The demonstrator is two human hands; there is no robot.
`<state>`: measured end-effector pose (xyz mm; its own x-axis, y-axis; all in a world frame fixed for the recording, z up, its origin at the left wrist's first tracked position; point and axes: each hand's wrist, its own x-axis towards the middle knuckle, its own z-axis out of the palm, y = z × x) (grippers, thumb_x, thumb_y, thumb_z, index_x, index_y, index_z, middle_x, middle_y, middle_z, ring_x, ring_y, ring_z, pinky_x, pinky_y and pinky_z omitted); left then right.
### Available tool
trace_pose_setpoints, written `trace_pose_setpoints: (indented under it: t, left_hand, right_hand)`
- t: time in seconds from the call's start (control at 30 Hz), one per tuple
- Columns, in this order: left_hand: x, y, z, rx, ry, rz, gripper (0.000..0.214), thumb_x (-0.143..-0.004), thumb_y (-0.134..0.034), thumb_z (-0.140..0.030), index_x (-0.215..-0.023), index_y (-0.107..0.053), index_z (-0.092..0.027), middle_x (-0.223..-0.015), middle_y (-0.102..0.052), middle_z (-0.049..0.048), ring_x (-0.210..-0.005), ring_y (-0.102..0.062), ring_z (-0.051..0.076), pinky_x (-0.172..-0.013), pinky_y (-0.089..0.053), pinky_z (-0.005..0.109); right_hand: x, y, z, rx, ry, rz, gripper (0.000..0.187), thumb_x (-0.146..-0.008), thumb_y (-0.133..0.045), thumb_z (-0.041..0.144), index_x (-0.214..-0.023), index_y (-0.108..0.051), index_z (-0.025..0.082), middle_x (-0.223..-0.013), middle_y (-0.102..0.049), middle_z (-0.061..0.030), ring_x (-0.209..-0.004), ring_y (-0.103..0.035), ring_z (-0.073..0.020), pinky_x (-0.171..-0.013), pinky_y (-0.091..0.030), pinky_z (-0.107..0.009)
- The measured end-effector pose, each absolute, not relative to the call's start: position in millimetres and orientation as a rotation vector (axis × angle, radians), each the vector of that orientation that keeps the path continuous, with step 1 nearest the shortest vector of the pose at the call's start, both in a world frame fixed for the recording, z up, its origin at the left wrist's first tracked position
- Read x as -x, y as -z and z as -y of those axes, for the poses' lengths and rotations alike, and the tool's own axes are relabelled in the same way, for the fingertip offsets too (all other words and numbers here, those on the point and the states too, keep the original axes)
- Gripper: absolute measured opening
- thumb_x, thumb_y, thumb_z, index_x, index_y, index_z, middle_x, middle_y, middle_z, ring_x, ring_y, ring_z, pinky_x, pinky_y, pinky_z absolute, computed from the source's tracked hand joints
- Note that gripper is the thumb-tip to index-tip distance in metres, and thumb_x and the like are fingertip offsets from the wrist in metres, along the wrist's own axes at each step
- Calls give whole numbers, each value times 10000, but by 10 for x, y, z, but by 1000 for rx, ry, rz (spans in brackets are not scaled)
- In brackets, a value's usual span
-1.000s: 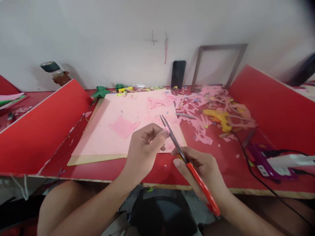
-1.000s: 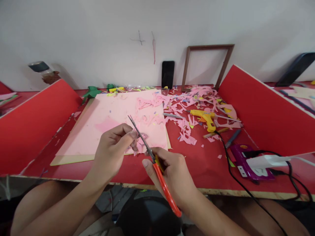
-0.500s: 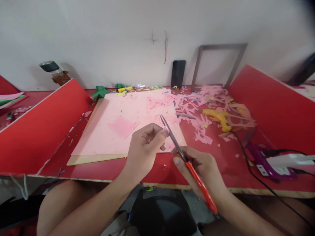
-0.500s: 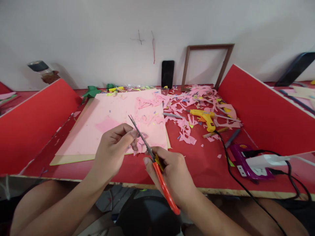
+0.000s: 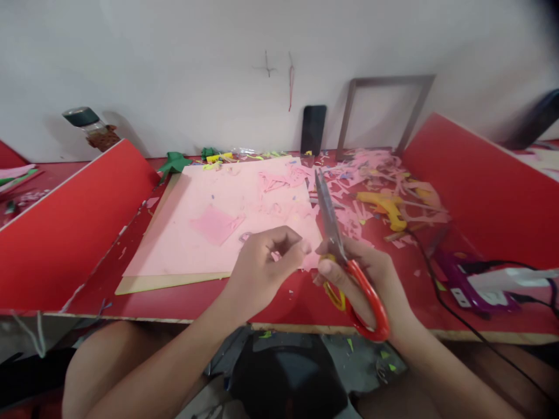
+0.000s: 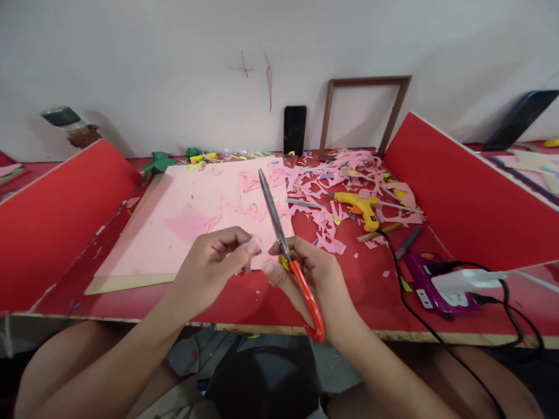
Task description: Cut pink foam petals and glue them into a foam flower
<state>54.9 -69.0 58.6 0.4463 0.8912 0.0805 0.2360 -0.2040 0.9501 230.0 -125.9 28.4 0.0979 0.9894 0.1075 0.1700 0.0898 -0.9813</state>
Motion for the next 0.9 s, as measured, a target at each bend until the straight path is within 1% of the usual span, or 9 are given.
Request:
trace_pose_setpoints:
  t: [0.1, 0.23, 0.37, 0.53, 0.63, 0.73, 0.8, 0.9]
  left_hand:
    - [-547, -602, 699, -1840, -662, -937, 237, -937, -598, -278, -721, -608, -180, -690, -586, -42, -660, -499, 97, -617, -364, 239]
    - [-550, -598, 716, -1938, -519, -918, 182, -913, -615, -252, -742, -631, -190, -676, -588, -58, -655, -501, 93, -608, -355, 231]
    - [-539, -589, 738, -1991, -437, -937, 159, -901, -614, -248, -755, -654, -200, -663, -594, -63, -633, -507, 92, -584, -355, 229]
    - [-519, -572, 730, -2100, -412, -983, 103, -872, -627, -233, -785, -679, -211, -654, -601, -61, -599, -508, 94, -564, -348, 241]
    - [-550, -518, 746, -2104, -520, -1017, 98, -880, -627, -245, -811, -686, -209, -719, -648, -36, -667, -563, 116, -622, -394, 249]
    - [-647, -386, 837, -1878, -785, -983, 93, -874, -666, -281, -917, -681, -201, -858, -688, 0, -792, -617, 143, -737, -464, 258]
    - [-736, -268, 924, -1642, -906, -960, 142, -831, -721, -279, -925, -661, -191, -859, -681, 5, -771, -613, 137, -740, -482, 256]
    - [-852, -119, 1022, -1302, -956, -908, 196, -807, -773, -310, -898, -651, -186, -787, -667, -2, -733, -611, 128, -719, -496, 247]
  right_hand:
    - [-2385, -334, 1222, 1250, -1071, 1199, 335, -747, -843, 369, -969, -643, 219, -686, -656, 20, -543, -643, -143, -519, -548, -240]
    - [-2420, -394, 1212, 1228, -1170, 1186, 376, -706, -868, 310, -971, -618, 217, -724, -679, 19, -498, -600, -113, -463, -522, -222]
    - [-2402, -437, 1206, 1220, -1189, 1205, 333, -700, -840, 223, -947, -618, 205, -705, -673, 27, -505, -584, -95, -492, -507, -210]
    - [-2372, -457, 1195, 1226, -1107, 1312, 236, -732, -740, 129, -934, -634, 192, -671, -659, 38, -503, -571, -79, -497, -478, -194]
    - [-2342, -436, 1192, 1227, -1006, 1261, 256, -713, -753, 120, -925, -632, 199, -659, -651, 48, -511, -579, -81, -500, -480, -191]
    - [-2311, -407, 1195, 1227, -906, 1102, 273, -724, -791, 187, -933, -618, 216, -681, -653, 50, -500, -585, -89, -492, -505, -209]
    - [-2289, -386, 1202, 1232, -859, 1023, 281, -735, -803, 229, -946, -617, 223, -682, -652, 51, -485, -585, -95, -477, -517, -222]
    - [-2245, -353, 1222, 1241, -814, 977, 289, -724, -826, 262, -928, -625, 227, -676, -650, 45, -525, -628, -121, -480, -534, -231]
